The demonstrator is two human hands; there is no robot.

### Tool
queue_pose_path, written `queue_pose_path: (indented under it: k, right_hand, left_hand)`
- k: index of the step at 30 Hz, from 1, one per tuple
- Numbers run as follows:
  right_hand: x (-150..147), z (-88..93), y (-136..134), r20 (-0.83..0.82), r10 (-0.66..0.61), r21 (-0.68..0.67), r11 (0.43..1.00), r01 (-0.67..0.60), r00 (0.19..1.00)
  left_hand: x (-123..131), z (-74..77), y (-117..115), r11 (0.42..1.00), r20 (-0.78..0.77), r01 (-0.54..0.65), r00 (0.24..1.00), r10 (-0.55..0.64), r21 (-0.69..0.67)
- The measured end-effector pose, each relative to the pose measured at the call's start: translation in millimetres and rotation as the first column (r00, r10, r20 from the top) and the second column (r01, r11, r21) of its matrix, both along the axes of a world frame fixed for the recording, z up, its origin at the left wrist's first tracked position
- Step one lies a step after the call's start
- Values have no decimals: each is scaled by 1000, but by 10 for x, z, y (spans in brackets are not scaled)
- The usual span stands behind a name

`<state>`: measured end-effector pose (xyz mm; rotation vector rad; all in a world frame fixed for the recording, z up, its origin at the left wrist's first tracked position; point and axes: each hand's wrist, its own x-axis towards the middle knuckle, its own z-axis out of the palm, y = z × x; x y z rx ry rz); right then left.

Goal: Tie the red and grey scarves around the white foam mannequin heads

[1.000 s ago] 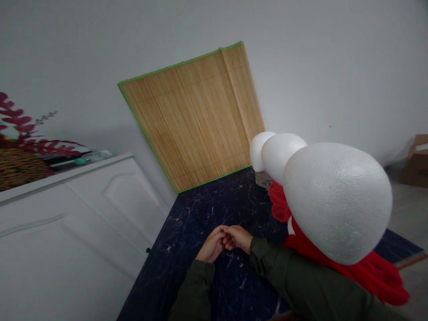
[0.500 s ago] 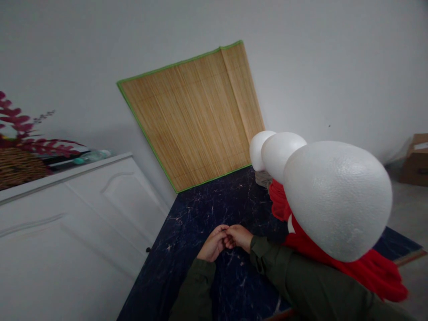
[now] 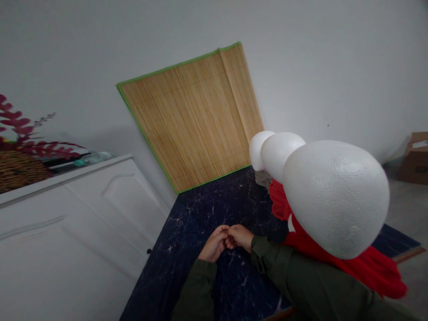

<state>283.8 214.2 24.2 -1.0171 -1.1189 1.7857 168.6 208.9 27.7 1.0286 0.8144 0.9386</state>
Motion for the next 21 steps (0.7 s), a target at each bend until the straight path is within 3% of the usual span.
queue_pose_path:
  k: [21]
  right_hand:
    - [4, -2, -9, 54, -24, 33, 999, 22, 998]
  left_hand:
    - [12, 27, -26, 1000, -6, -2, 1000, 2, 0]
